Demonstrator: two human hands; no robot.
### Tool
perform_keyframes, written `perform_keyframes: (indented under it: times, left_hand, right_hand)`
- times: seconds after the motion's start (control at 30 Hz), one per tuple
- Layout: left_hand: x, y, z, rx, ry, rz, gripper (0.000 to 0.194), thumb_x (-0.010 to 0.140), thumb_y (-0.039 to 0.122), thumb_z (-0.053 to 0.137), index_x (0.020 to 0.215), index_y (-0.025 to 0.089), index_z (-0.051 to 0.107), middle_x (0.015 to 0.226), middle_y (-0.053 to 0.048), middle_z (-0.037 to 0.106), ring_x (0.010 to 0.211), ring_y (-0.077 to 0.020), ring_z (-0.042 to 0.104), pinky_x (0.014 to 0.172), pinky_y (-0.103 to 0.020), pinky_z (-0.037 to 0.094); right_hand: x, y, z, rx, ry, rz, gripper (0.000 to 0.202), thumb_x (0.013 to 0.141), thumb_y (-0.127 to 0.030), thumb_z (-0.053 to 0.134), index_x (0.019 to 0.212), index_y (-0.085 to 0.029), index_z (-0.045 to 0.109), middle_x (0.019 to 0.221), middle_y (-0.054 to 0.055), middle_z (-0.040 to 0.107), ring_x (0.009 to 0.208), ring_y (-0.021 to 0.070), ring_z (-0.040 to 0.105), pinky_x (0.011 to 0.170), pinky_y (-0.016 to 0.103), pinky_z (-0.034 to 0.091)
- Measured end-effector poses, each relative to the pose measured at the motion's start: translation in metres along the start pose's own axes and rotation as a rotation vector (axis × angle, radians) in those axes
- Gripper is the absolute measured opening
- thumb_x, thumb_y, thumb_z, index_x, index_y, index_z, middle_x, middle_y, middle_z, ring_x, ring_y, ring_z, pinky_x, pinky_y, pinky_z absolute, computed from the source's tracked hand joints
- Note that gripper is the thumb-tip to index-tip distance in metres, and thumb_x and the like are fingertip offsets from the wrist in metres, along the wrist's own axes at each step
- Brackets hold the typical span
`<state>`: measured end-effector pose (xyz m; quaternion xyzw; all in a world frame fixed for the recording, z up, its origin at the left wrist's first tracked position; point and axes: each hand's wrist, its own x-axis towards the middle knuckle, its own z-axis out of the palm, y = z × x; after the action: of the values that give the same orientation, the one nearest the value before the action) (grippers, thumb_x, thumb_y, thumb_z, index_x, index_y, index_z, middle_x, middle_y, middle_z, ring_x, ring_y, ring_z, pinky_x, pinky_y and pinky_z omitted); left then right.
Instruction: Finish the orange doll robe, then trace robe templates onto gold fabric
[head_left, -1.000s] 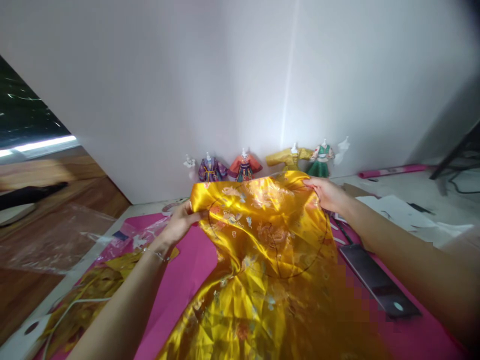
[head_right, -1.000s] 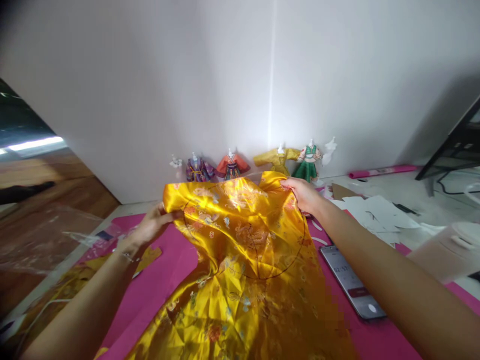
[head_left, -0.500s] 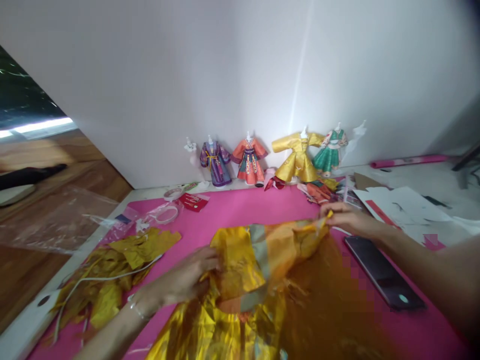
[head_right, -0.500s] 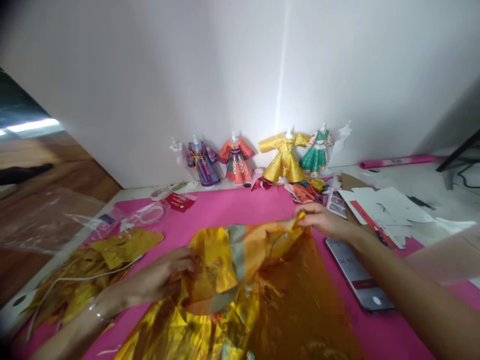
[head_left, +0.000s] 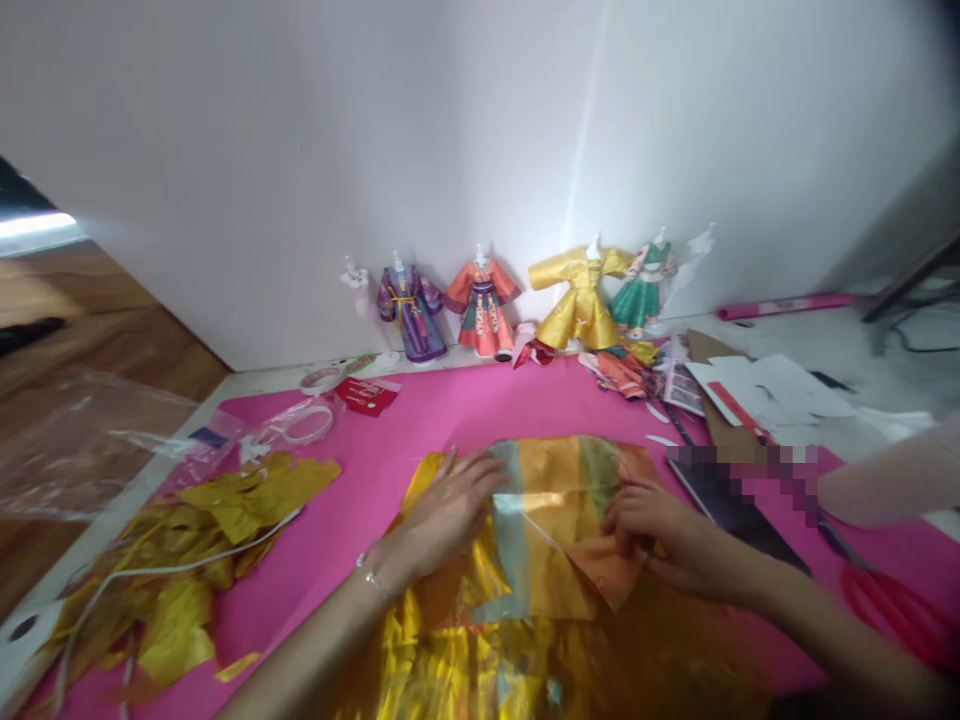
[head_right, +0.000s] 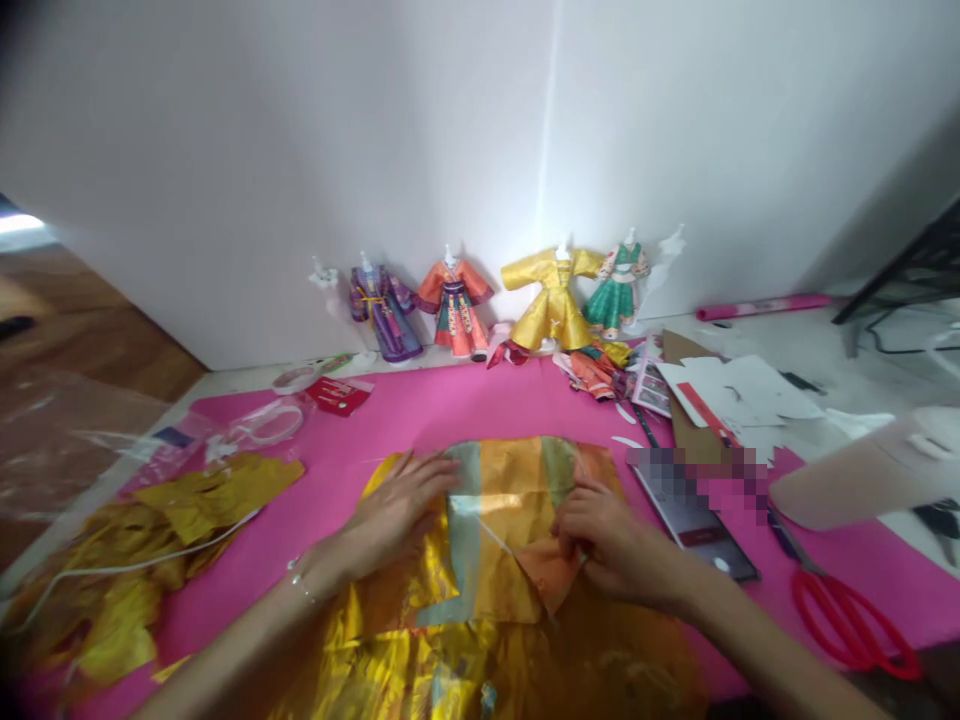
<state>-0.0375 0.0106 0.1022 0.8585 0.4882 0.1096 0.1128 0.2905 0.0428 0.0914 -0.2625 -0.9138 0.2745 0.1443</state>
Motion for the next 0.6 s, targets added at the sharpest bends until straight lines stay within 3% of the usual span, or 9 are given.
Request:
perform_keyframes:
  times: [0.07, 0.13, 0.2, 0.23, 0.37, 0.53, 0.6]
  left_hand:
    - [0.009, 0.001, 0.012, 0.031, -0.043, 0.045, 0.042, 0.087, 0.002, 0.051, 0.122, 0.022, 0.061, 0.129, -0.006, 0.066, 0.137, -0.0305, 0.044, 0.117, -0.064, 0.02]
    - [0.012, -0.001, 0.019, 0.051, -0.032, 0.055, 0.023, 0.093, 0.008, 0.05, 0.104, 0.02, 0.067, 0.108, -0.006, 0.072, 0.124, -0.0289, 0.056, 0.117, -0.063, 0.024]
    - [0.013, -0.005, 0.023, 0.056, 0.026, 0.06, 0.019, 0.096, 0.015, 0.049, 0.09, 0.02, 0.067, 0.096, -0.005, 0.071, 0.109, -0.0263, 0.062, 0.114, -0.06, 0.03]
    - [0.013, -0.008, 0.023, 0.051, 0.058, 0.069, 0.019, 0.097, 0.018, 0.049, 0.089, 0.021, 0.066, 0.095, -0.004, 0.071, 0.105, -0.0255, 0.063, 0.113, -0.06, 0.032]
    - [0.013, -0.015, 0.021, 0.023, 0.131, 0.115, 0.02, 0.099, 0.025, 0.048, 0.092, 0.024, 0.066, 0.096, -0.003, 0.071, 0.103, -0.0245, 0.064, 0.11, -0.057, 0.035]
    - [0.009, -0.013, 0.017, 0.012, 0.179, 0.114, 0.02, 0.099, 0.029, 0.049, 0.093, 0.026, 0.067, 0.097, -0.003, 0.072, 0.105, -0.0255, 0.063, 0.107, -0.053, 0.038]
    - [0.007, -0.012, 0.017, 0.01, 0.196, 0.117, 0.021, 0.099, 0.03, 0.049, 0.093, 0.026, 0.068, 0.098, -0.003, 0.072, 0.104, -0.0256, 0.063, 0.104, -0.051, 0.04]
  right_hand:
    - [-0.012, -0.007, 0.009, -0.111, 0.088, -0.008, 0.037, 0.062, 0.002, 0.049, 0.087, -0.021, 0.066, 0.103, 0.006, 0.071, 0.108, 0.0235, 0.062, 0.112, 0.053, 0.035]
    - [-0.03, -0.012, 0.017, -0.206, 0.185, 0.002, 0.049, 0.066, 0.0, 0.049, 0.104, -0.022, 0.068, 0.127, 0.009, 0.065, 0.13, 0.0273, 0.051, 0.115, 0.056, 0.03]
    - [-0.051, -0.01, 0.02, -0.277, 0.287, 0.048, 0.06, 0.068, -0.002, 0.047, 0.122, -0.023, 0.063, 0.147, 0.01, 0.051, 0.143, 0.0289, 0.037, 0.116, 0.055, 0.032]
    - [-0.063, -0.006, 0.02, -0.306, 0.349, 0.109, 0.061, 0.07, -0.003, 0.047, 0.127, -0.023, 0.06, 0.15, 0.011, 0.047, 0.143, 0.0288, 0.037, 0.114, 0.053, 0.035]
    - [-0.112, 0.029, 0.001, -0.43, 0.527, 0.577, 0.04, 0.082, -0.019, 0.047, 0.12, -0.02, 0.063, 0.127, 0.014, 0.063, 0.116, 0.0296, 0.062, 0.095, 0.046, 0.051]
    - [-0.17, 0.073, -0.034, -0.49, 0.357, 1.102, 0.03, 0.088, -0.032, 0.048, 0.103, -0.018, 0.069, 0.106, 0.017, 0.071, 0.097, 0.0341, 0.067, 0.084, 0.047, 0.05]
    - [-0.192, 0.083, -0.039, -0.484, 0.348, 1.209, 0.026, 0.086, -0.036, 0.051, 0.088, -0.018, 0.07, 0.087, 0.017, 0.072, 0.082, 0.0355, 0.068, 0.073, 0.046, 0.05]
